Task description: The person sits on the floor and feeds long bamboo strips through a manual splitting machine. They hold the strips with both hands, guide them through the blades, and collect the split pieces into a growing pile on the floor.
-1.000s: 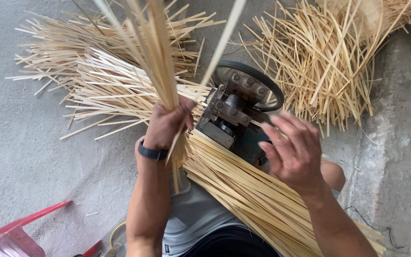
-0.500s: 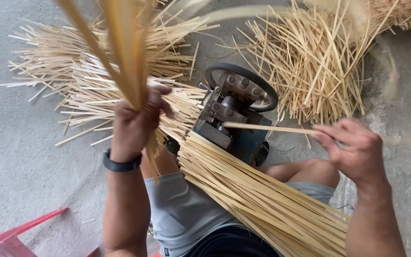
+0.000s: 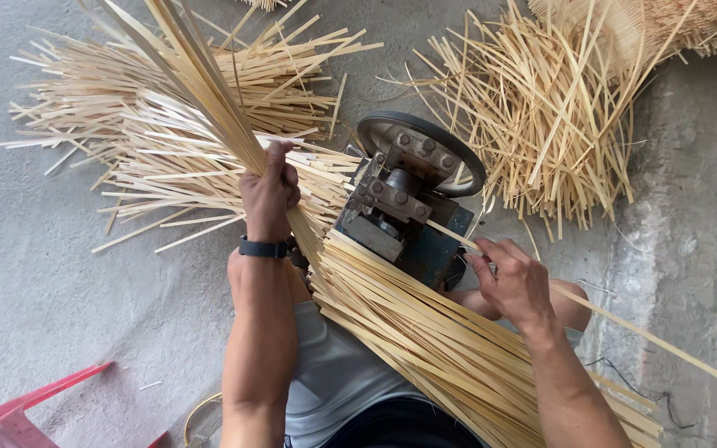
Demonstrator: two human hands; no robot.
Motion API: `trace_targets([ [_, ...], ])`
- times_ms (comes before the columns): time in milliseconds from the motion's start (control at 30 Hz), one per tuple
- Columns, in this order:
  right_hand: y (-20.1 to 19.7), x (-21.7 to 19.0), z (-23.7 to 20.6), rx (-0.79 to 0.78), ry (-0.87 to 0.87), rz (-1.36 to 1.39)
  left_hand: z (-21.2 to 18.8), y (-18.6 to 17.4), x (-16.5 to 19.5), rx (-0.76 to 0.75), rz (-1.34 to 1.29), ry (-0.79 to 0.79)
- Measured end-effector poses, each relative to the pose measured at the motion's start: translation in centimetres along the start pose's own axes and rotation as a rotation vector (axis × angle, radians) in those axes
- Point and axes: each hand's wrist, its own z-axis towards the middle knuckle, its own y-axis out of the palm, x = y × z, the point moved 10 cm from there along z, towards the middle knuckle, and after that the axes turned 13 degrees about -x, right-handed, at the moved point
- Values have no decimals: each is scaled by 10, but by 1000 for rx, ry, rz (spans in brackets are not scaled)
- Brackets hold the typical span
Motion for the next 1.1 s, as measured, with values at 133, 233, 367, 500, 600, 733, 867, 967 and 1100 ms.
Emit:
trace_targets([
  [133, -20, -25, -12, 126, -109, -218, 4, -16, -24, 61, -47, -43],
  [233, 20, -17, -26, -165, -29, 50, 7, -22, -31, 81, -78, -56],
  [367, 68, 1, -52, -436, 166, 294, 7, -20, -35, 105, -107, -59],
  [500, 60, 11, -65, -313, 228, 393, 2, -24, -29, 127, -92, -21],
  [600, 42, 20, -72, -214, 233, 401, 2, -29, -28, 156, -99, -24],
  [733, 23, 21, -80, -128, 82, 456, 3, -31, -32, 163, -120, -47],
  [867, 33, 68, -107, -270, 371, 491, 3, -31, -35, 157, -131, -62],
  [967, 5, 98, -117, -185, 332, 506, 3, -32, -34, 168, -115, -66],
  [1100, -45, 130, -132, 4, 390, 209, 2, -28, -32, 160, -101, -60],
])
